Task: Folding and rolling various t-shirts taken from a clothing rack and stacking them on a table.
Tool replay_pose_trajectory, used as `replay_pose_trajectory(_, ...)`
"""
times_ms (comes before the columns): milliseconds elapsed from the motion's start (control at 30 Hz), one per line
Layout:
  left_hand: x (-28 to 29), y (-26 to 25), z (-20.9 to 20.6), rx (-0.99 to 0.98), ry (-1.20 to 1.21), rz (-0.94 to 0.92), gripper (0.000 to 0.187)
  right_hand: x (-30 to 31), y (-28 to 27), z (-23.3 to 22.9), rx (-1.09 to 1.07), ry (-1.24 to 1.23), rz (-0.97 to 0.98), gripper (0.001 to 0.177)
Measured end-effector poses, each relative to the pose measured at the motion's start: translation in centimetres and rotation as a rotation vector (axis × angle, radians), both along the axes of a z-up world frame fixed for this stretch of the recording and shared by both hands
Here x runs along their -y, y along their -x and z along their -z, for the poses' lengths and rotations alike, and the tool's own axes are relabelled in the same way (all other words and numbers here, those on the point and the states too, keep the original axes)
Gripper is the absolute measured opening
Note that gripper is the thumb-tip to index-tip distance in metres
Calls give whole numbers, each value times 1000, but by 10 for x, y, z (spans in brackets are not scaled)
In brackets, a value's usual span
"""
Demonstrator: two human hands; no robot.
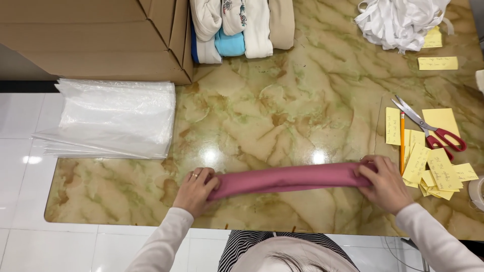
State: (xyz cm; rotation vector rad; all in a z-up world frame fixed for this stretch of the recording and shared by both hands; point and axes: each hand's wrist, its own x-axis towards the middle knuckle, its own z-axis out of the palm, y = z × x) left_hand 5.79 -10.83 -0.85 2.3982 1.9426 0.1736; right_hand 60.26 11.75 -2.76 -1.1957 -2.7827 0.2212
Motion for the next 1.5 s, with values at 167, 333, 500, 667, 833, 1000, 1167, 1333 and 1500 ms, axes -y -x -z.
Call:
replay_pose_trajectory(167, 26, -3, 1, 297, 220, -161, 50, 32, -2, -7, -106, -1, -103, 41)
replay_pose_trajectory(333, 1, -7, -10, 106, 517, -434, 87, 75, 80, -38, -480, 262, 229, 22)
replay_pose_trajectory(500, -44, -10, -74, 109, 973, -471, 51, 128, 180, -45, -747, 1095, 476, 50)
replay_pose_trajectory(667, -98, -60, -141, 900, 1156, -373, 39, 120, 185, -37, -1016, 1395, 791, 46)
replay_pose_trajectory(833, -173, -261, -147, 857, 1057, -89, 65, 124, 139, 75, -1644, 1809, 964, 28)
replay_pose_trajectory(1000, -173, -362, -14, 770, 829, 91, 65, 137, 109, 97, -1660, 1598, 1010, 17)
replay_pose_trajectory(1167, -143, -305, -64, 938, 441, 95, 17, 135, 86, 75, -1624, 1367, 1041, 10)
replay_pose_trajectory(1333, -119, -245, -36, 589, 264, -25, 62, 116, 74, -56, -1580, 1181, 1425, 44)
replay_pose_trajectory(1500, -100, -234, -3, 297, 283, 79, 96, 76, 109, -48, -1506, 1230, 1366, 32)
